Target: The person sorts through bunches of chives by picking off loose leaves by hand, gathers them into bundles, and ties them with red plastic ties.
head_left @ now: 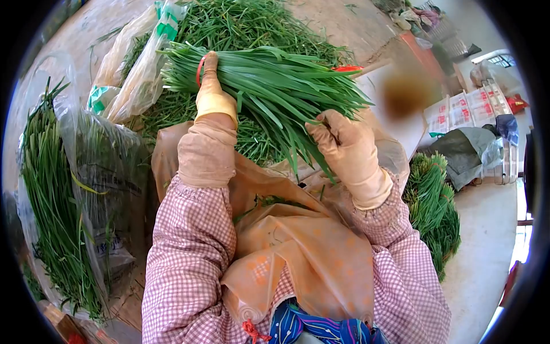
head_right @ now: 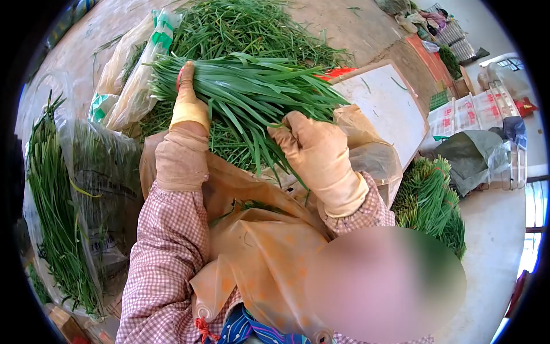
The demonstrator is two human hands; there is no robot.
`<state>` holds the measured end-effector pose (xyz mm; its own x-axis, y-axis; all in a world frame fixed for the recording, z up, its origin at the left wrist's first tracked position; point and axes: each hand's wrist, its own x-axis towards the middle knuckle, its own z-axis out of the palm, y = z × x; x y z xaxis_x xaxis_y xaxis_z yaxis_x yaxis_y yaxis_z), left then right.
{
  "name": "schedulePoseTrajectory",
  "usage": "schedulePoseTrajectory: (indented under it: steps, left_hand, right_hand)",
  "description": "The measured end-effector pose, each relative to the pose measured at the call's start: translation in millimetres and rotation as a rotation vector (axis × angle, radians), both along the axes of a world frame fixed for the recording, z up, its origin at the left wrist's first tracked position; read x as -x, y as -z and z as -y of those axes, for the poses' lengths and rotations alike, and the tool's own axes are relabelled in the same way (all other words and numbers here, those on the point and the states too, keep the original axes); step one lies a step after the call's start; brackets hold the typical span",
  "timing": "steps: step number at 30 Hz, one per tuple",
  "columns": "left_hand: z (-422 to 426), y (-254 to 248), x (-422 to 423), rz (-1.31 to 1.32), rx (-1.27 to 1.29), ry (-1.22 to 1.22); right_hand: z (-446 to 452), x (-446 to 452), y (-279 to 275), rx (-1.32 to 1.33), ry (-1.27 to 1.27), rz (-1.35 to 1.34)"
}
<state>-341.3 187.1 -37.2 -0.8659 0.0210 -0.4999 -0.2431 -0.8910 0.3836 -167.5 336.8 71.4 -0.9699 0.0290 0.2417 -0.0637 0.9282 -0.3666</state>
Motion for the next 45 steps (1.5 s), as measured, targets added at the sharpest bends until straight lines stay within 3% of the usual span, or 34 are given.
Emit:
schedulePoseTrajectory:
  steps: [3, 8, 10, 11, 16, 18, 19, 20, 22, 26, 28, 30, 34, 36, 45]
  left_hand:
    - [-0.5, 2.0, 1.1, 0.006, -0.052, -0.003]
    - [-3.4, -0.2, 4.1, 0.045, -0.075, -0.063]
    - [-2.7, -5.4, 2.3, 0.102, -0.054, -0.06]
    - [-2.9, -5.4, 3.2, 0.102, -0.055, -0.063]
    - [-2.8, -11.7, -2.4, 0.18, 0.007, -0.039]
    - [-5.2, -6.7, -2.8, 0.158, 0.036, -0.054]
    - [-6.6, -7.2, -3.4, 0.135, 0.063, -0.065]
    - [-7.3, -7.6, -3.8, 0.132, 0.063, -0.063]
    - [-5.8, -11.0, -8.0, 0.113, 0.043, -0.03]
    - [-7.0, -6.1, -7.4, 0.068, 0.047, -0.055]
    - [-5.6, -13.3, -11.7, 0.077, 0.0, 0.017]
    - [-10.6, -9.2, -7.8, 0.066, -0.009, 0.004]
    - [-12.7, -3.6, -5.9, 0.037, 0.011, 0.001]
    - [-11.9, -5.6, -7.7, 0.058, 0.02, -0.002]
    - [-17.2, 3.6, -5.6, 0.035, 0.0, -0.003]
  right_hand:
    - [-3.0, 9.8, 14.8, 0.096, -0.187, -0.154]
    - [-4.6, -14.8, -10.5, 0.159, -0.465, -0.177]
    - [-5.5, -24.2, -22.2, 0.529, -0.51, -0.003]
    - [-9.9, -24.8, -31.7, 0.446, -0.543, 0.121]
    - [2.2, -24.0, -23.2, 0.569, -0.287, -0.08]
    - [3.6, -18.9, -34.0, 0.506, -0.134, 0.191]
    - [-2.0, -12.6, -20.8, 0.323, -0.097, 0.224]
    - [-4.7, -5.7, -9.1, 0.323, -0.096, 0.221]
    - [-6.3, 7.4, 12.3, 0.002, -0.093, -0.093]
    - [-2.1, 12.7, 8.9, 0.354, 0.017, -0.073]
    - [-5.7, 17.1, 12.2, 0.348, -0.007, -0.103]
    - [-8.8, 18.7, 12.6, 0.243, -0.017, 0.087]
    - [-2.8, 19.2, 14.2, 0.245, 0.001, 0.143]
    - [1.0, 22.7, 12.5, 0.047, -0.06, 0.042]
    - [7.4, 31.5, 24.0, -0.157, -0.292, -0.236]
